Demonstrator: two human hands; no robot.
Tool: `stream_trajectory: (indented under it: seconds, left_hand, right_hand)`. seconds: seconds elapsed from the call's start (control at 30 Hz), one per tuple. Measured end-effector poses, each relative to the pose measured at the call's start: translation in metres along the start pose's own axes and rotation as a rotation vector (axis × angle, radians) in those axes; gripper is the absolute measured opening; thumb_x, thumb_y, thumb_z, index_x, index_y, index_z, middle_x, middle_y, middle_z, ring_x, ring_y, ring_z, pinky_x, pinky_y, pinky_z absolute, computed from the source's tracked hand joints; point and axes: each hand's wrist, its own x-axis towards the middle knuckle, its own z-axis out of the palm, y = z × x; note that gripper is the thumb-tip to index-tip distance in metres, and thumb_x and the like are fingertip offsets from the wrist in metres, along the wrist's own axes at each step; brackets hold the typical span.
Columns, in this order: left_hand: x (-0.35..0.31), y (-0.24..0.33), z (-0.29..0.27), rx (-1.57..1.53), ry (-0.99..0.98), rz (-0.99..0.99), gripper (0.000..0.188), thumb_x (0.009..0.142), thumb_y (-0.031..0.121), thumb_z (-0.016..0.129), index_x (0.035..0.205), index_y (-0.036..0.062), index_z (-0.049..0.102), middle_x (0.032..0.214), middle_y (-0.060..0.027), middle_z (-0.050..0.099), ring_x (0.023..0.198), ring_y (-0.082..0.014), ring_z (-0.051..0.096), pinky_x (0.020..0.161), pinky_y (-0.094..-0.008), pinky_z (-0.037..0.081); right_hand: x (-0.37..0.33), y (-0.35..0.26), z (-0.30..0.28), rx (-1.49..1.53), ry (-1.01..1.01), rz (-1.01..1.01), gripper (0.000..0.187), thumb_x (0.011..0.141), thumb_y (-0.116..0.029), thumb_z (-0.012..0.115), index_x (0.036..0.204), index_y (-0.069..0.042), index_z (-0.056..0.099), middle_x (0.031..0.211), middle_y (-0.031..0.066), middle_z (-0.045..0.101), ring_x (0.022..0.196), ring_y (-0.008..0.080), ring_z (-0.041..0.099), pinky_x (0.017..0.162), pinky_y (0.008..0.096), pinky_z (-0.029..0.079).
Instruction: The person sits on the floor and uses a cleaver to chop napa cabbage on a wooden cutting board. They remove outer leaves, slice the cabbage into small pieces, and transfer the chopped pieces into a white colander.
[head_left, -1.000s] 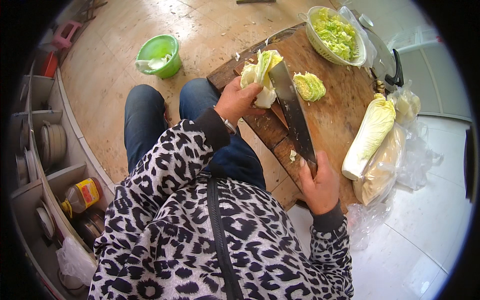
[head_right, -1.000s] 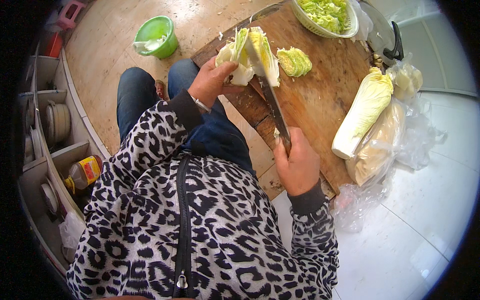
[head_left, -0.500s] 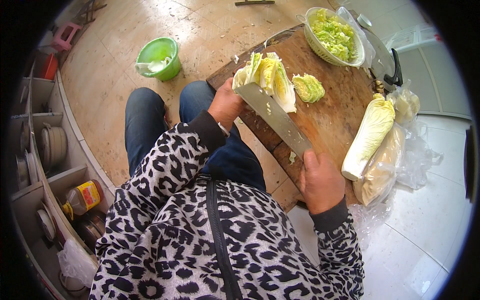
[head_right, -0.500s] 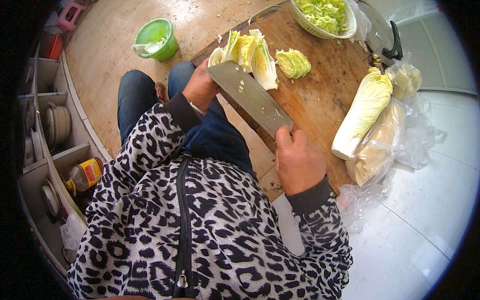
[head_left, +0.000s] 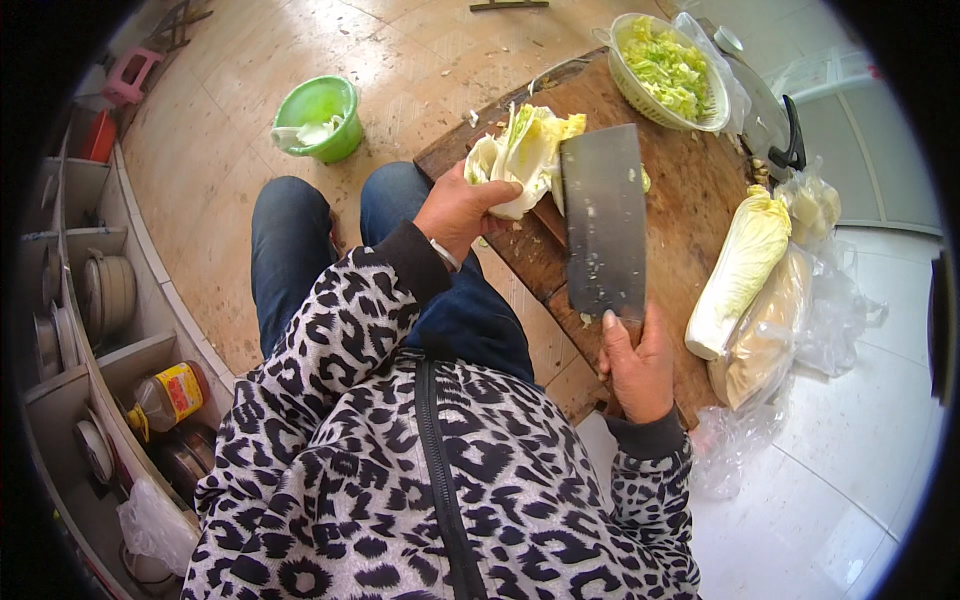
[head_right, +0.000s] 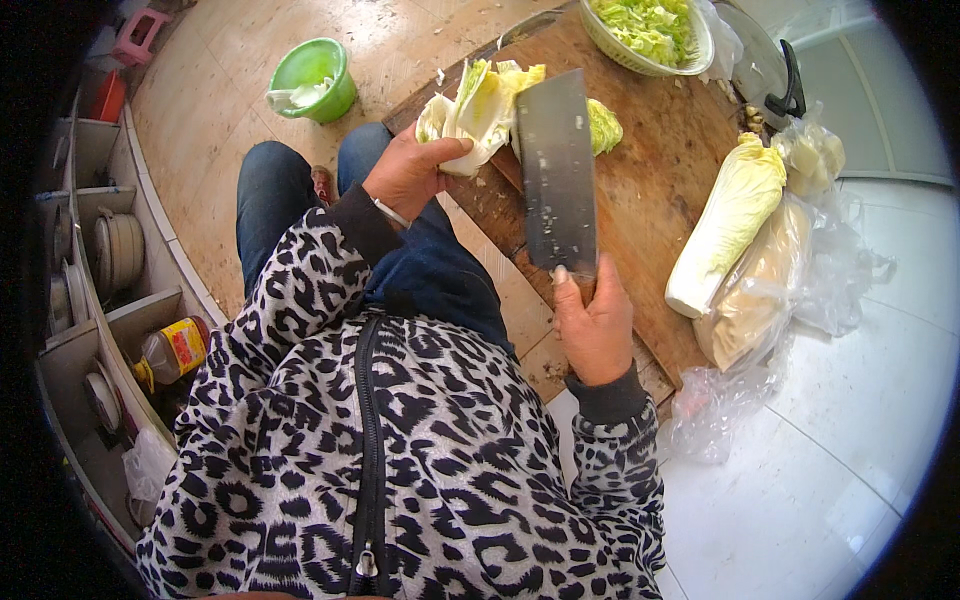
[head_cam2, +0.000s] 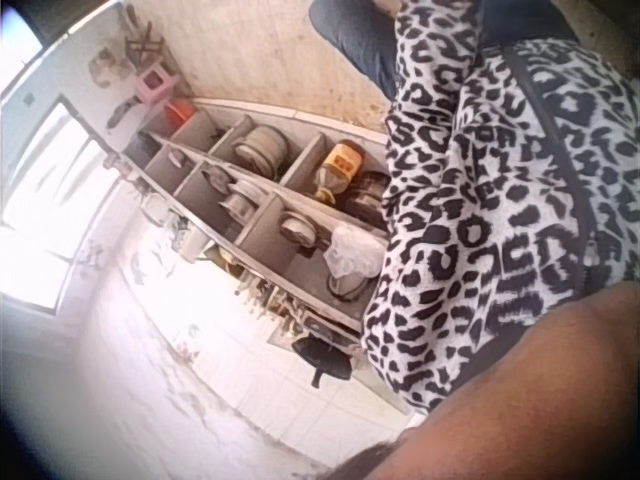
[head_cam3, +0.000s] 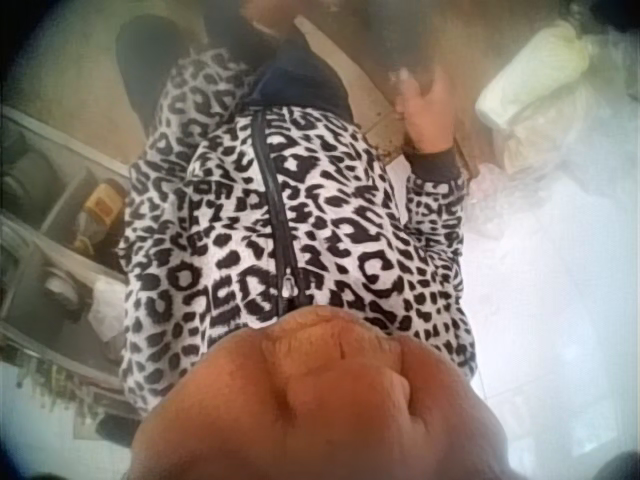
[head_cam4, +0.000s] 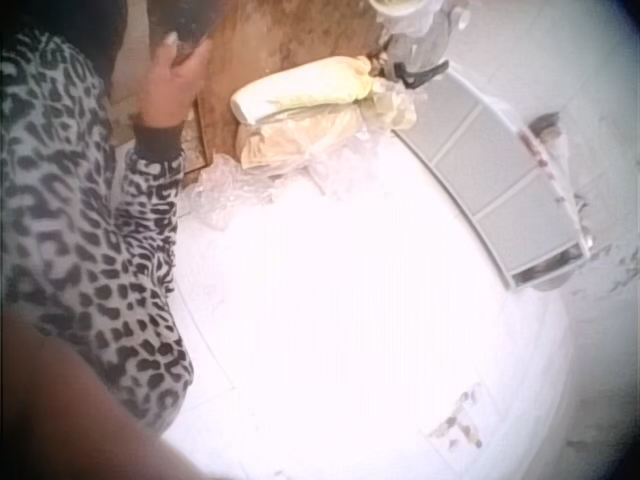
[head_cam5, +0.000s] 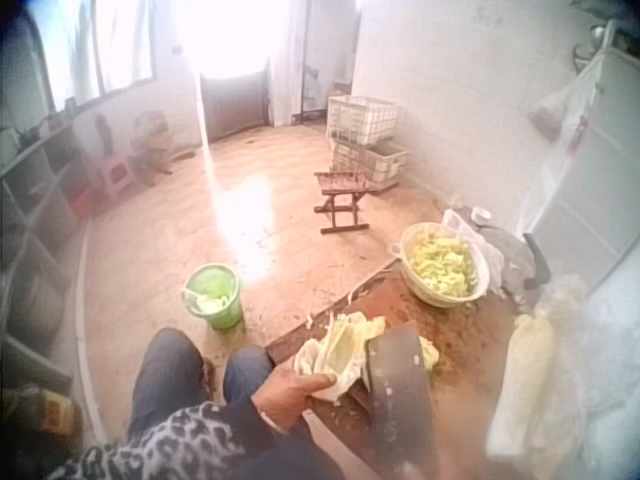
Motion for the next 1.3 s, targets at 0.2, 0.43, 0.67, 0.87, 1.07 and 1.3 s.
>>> stream_trajectory:
  seconds: [0.2,0.43,0.67,0.87,1.07,1.3]
  left_hand:
    - [-0.003,0.003,-0.017,-0.011,-0.009,-0.073,0.041,0.092,0.013,0.072,0.130,0.0091,0.055,0.114,-0.0052,0.069,0.098,-0.0164,0.068,0.075,-0.0328,0.058]
    - [-0.008,0.002,-0.029,0.008,0.030,-0.092,0.038,0.096,0.023,0.073,0.129,0.0109,0.057,0.118,-0.0055,0.067,0.103,-0.0174,0.067,0.085,-0.0353,0.057]
    - [-0.020,-0.001,-0.041,0.068,-0.016,-0.048,0.040,0.097,0.021,0.072,0.131,0.0087,0.056,0.116,-0.0056,0.067,0.102,-0.0185,0.067,0.085,-0.0361,0.058]
    - [-0.025,-0.013,-0.047,0.153,0.017,-0.042,0.040,0.096,0.015,0.072,0.132,0.0057,0.056,0.113,-0.0066,0.068,0.099,-0.0187,0.069,0.082,-0.0357,0.059]
    - [-0.020,-0.025,-0.051,0.310,0.048,0.041,0.036,0.095,0.012,0.071,0.128,0.0041,0.059,0.107,-0.0052,0.070,0.089,-0.0148,0.068,0.076,-0.0313,0.058]
    - [-0.017,-0.005,-0.049,0.684,0.062,0.012,0.041,0.091,0.017,0.075,0.127,0.0021,0.060,0.102,-0.0094,0.072,0.082,-0.0202,0.069,0.073,-0.0344,0.056]
  right_hand:
    - [0.004,-0.015,-0.027,-0.281,0.097,-0.086,0.024,0.099,-0.021,0.065,0.110,-0.002,0.055,0.074,0.0038,0.057,0.061,0.0123,0.055,0.056,0.0310,0.045]
    - [-0.012,-0.042,-0.019,-0.579,-0.027,-0.281,0.018,0.095,-0.017,0.065,0.106,-0.004,0.061,0.082,0.0178,0.062,0.073,0.0353,0.063,0.066,0.0402,0.049]
    - [-0.008,-0.050,0.001,-0.664,-0.122,-0.340,0.018,0.093,-0.016,0.067,0.106,-0.006,0.060,0.084,0.0167,0.064,0.076,0.0368,0.065,0.066,0.0439,0.050]
    - [-0.013,-0.048,0.013,-1.009,-0.122,-0.525,0.017,0.090,-0.014,0.065,0.101,-0.009,0.054,0.084,0.0150,0.059,0.074,0.0384,0.065,0.062,0.0474,0.052]
    - [0.000,-0.049,0.015,-1.132,-0.166,-0.481,0.019,0.090,-0.013,0.065,0.103,-0.008,0.052,0.085,0.0163,0.060,0.076,0.0399,0.065,0.063,0.0486,0.052]
    - [0.004,-0.033,0.021,-0.898,-0.147,-0.409,0.022,0.090,-0.015,0.065,0.107,-0.006,0.054,0.088,0.0192,0.064,0.077,0.0420,0.065,0.065,0.0506,0.051]
